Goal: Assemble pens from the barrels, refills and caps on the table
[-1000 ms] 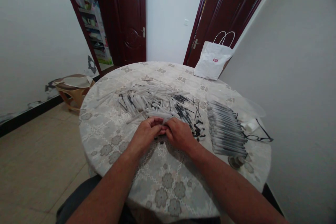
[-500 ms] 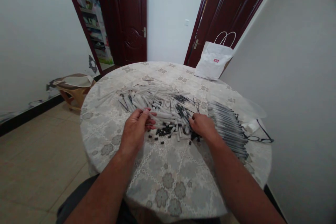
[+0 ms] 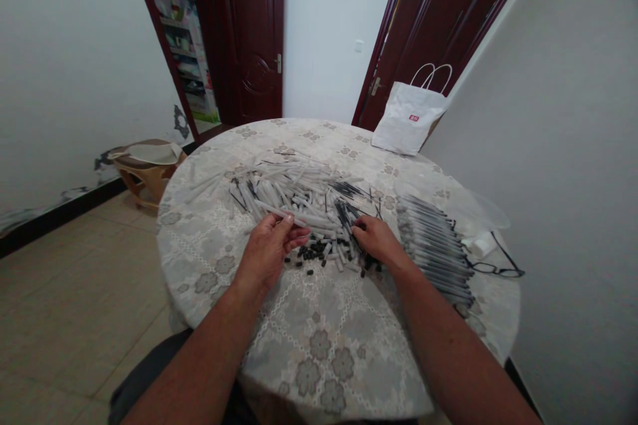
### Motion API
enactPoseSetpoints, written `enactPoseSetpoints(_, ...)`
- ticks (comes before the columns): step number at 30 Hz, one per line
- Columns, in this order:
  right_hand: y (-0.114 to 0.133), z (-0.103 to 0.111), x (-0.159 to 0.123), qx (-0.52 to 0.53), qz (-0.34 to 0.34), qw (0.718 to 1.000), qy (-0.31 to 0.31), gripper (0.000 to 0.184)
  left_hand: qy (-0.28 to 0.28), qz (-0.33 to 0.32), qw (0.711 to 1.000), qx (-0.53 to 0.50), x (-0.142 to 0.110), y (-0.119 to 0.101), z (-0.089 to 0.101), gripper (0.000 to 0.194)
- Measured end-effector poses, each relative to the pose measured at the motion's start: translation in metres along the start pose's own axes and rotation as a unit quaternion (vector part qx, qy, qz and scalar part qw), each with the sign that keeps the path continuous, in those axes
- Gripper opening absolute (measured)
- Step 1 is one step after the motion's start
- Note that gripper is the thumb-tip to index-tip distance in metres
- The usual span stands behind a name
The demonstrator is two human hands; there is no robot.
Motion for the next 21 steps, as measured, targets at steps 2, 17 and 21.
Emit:
enactPoseSetpoints(2, -0.001, 0.002, 0.0, 0.012, 0.0, 1.0, 0.004, 0.022, 0.002, 0.008, 1.0, -0.007, -0.001, 0.001, 0.0, 0.025)
enactPoseSetpoints(17, 0.02, 0.025, -0.014, 0.459, -0.087, 0.881, 0.069, 0.046, 0.013, 0.057, 0.996, -0.075, -0.006, 0.002, -0.004, 0.015)
enactPoseSetpoints(21, 0.046, 0.028, -0.021, 0.641, -0.095, 0.761, -0.03, 0.038, 0.014, 0.065, 0.994, -0.087, -0.008, 0.002, -0.007, 0.015)
Point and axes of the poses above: each hand's wrist, its own x-axis towards the middle knuckle, its own z-axis out of the back of the hand, y = z × x, the point moved 9 cm from there along x, towards the middle knuckle, and after that the axes turned 10 degrees about -y, right-handed, at the moved point
